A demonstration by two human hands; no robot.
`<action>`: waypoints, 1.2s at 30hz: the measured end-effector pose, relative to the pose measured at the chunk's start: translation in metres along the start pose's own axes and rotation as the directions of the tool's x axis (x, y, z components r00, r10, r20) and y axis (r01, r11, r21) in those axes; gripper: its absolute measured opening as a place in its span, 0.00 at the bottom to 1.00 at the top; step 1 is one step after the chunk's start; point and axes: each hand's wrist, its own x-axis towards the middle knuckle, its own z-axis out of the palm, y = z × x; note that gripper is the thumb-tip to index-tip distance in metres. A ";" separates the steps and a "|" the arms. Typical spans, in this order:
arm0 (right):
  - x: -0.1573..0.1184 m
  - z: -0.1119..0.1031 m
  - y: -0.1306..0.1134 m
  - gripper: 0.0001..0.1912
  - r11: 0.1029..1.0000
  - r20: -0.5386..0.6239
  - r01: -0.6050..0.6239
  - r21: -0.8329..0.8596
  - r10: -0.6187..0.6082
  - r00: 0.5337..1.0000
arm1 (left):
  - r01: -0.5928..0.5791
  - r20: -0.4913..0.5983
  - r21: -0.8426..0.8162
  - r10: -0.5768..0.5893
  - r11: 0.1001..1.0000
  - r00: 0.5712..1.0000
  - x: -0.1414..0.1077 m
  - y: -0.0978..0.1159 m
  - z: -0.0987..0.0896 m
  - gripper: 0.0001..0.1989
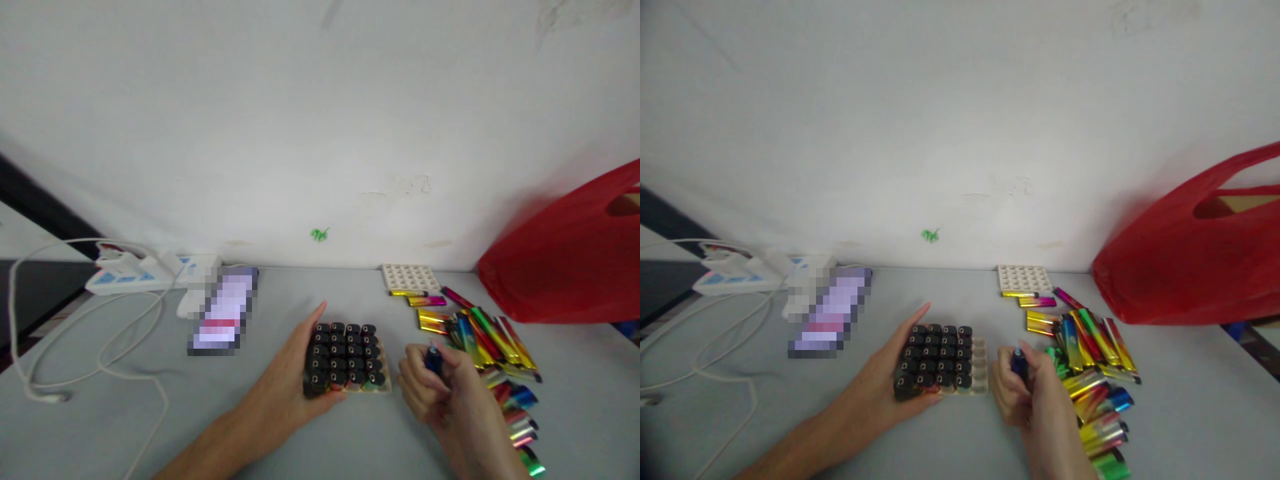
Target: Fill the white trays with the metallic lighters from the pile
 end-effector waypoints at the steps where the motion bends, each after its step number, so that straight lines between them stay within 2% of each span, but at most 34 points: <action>1: 0.000 0.000 -0.001 0.34 1.000 0.004 -0.002 0.022 0.002 1.000 | -0.003 0.003 -0.002 0.003 1.000 1.000 0.000 0.000 0.000 0.61; 14: 0.001 -0.001 -0.007 0.37 0.985 0.103 -0.075 0.153 0.059 0.993 | 0.005 0.001 0.006 -0.005 1.000 1.000 -0.001 -0.002 0.000 0.61; 22: 0.004 -0.002 -0.003 0.35 0.986 0.046 -0.036 0.165 0.028 0.999 | 0.008 0.003 0.004 -0.008 1.000 1.000 0.000 -0.001 0.000 0.59; 25: 0.003 0.001 -0.003 0.33 0.987 -0.020 -0.004 0.162 0.007 1.000 | -0.007 -0.004 0.009 0.007 1.000 1.000 -0.001 -0.002 0.001 0.59; 28: 0.002 0.004 -0.001 0.25 0.997 -0.125 0.070 0.020 -0.067 0.990 | -0.025 0.001 0.023 0.025 0.999 1.000 0.000 -0.002 0.000 0.59; 30: 0.003 0.002 0.001 0.22 0.971 -0.165 0.191 -0.142 -0.214 0.963 | -0.018 0.001 0.020 0.018 1.000 1.000 0.000 -0.001 0.000 0.59; 33: 0.005 -0.005 0.004 0.18 0.835 -0.108 0.329 -0.441 -0.414 0.904 | -0.004 0.000 0.018 0.004 1.000 1.000 0.001 0.000 0.000 0.58; 36: 0.007 -0.011 0.004 0.17 0.678 -0.042 0.354 -0.645 -0.493 0.869 | -0.011 -0.008 0.031 0.011 0.999 1.000 0.001 -0.002 0.000 0.59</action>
